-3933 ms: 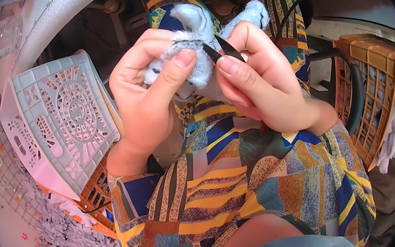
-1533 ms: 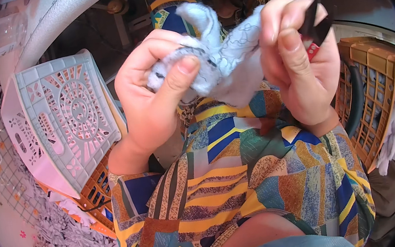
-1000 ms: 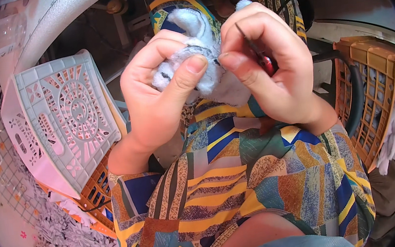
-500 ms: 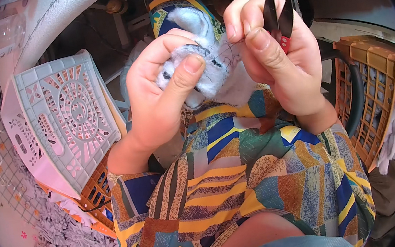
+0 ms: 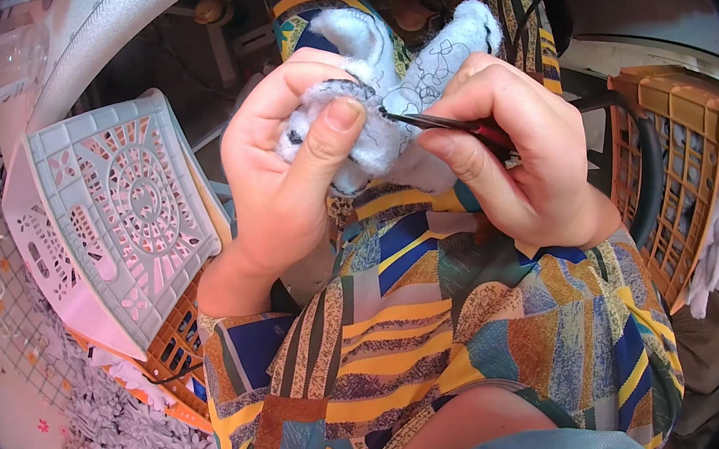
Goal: Trim threads and invert fabric parts of a plush animal toy using hand tools and a specialty textile machine.
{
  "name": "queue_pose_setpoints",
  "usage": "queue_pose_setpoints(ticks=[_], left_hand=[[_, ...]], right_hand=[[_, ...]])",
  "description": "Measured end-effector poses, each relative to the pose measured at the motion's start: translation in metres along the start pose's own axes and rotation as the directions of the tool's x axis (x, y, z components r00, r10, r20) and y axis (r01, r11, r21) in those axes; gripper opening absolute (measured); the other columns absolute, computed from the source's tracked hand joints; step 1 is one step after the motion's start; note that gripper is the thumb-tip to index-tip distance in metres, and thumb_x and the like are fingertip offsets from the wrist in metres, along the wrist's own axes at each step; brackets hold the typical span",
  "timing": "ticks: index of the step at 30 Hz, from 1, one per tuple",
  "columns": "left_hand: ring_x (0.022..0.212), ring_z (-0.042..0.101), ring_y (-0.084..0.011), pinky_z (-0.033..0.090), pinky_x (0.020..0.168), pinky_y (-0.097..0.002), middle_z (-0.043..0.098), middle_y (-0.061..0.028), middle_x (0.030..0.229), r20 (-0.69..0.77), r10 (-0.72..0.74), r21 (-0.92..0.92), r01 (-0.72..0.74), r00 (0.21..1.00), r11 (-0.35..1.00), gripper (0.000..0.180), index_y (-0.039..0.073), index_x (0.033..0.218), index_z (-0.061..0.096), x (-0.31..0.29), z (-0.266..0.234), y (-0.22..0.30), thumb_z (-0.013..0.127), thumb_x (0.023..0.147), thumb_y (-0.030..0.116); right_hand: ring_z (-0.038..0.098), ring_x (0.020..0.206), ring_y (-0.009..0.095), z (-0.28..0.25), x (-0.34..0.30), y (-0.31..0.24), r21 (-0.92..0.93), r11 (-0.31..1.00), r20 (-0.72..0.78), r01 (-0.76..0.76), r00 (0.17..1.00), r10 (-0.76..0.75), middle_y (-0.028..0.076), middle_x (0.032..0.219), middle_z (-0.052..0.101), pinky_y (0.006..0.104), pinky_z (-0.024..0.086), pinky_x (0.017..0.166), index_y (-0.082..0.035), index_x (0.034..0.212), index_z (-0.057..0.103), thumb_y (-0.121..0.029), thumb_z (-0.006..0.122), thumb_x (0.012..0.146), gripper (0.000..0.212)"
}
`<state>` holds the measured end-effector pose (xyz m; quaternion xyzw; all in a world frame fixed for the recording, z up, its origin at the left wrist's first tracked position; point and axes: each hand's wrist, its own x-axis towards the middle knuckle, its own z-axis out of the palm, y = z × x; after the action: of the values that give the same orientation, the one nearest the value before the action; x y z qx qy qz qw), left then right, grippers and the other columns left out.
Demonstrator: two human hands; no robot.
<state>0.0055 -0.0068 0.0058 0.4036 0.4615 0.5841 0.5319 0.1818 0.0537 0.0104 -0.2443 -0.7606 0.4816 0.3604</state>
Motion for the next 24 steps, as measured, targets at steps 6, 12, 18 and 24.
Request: queue_pose_setpoints(ticks=[6,12,18,24], left_hand=[[0.078,0.048,-0.0070,0.038,0.071,-0.0203,0.055,-0.0037,0.089,0.004,0.038,0.062,-0.038,0.999,0.997,0.011,-0.002,0.090,0.056,0.0000,-0.0015,-0.0003,0.057,0.088,0.009],[0.078,0.047,-0.0070,0.038,0.070,-0.0203,0.054,-0.0038,0.090,0.012,0.052,0.073,-0.053,0.999,0.996,0.012,-0.002,0.090,0.055,0.0000,-0.0011,0.0002,0.057,0.088,0.010],[0.078,0.047,-0.0075,0.038,0.070,-0.0206,0.054,-0.0045,0.090,0.014,0.067,0.077,-0.068,0.998,0.995,0.011,-0.001,0.089,0.055,0.0001,-0.0017,-0.0013,0.057,0.088,0.009],[0.079,0.048,-0.0079,0.038,0.071,-0.0209,0.054,-0.0052,0.091,0.014,0.086,0.085,-0.087,0.996,0.993,0.010,-0.002,0.088,0.054,0.0006,-0.0016,-0.0003,0.057,0.088,0.008]], right_hand=[[0.048,0.059,0.013,0.0010,0.0003,0.0033,-0.016,1.000,0.003,0.000,1.000,0.000,0.008,0.071,0.053,0.0221,0.037,0.053,0.004,0.083,0.055,-0.001,0.063,0.082,0.009],[0.049,0.059,0.012,-0.0007,0.0022,0.0018,-0.033,0.999,0.017,0.004,1.000,-0.004,0.008,0.071,0.054,0.0218,0.038,0.052,0.004,0.083,0.056,-0.002,0.062,0.082,0.009],[0.050,0.058,0.012,-0.0012,0.0034,0.0021,-0.053,0.999,0.012,0.001,1.000,-0.001,0.008,0.070,0.054,0.0219,0.039,0.051,0.004,0.082,0.056,0.000,0.062,0.081,0.008],[0.050,0.057,0.013,0.0008,0.0050,0.0012,-0.073,0.997,-0.017,-0.004,1.000,0.003,0.008,0.070,0.054,0.0223,0.039,0.051,0.004,0.081,0.056,0.001,0.063,0.079,0.008]])
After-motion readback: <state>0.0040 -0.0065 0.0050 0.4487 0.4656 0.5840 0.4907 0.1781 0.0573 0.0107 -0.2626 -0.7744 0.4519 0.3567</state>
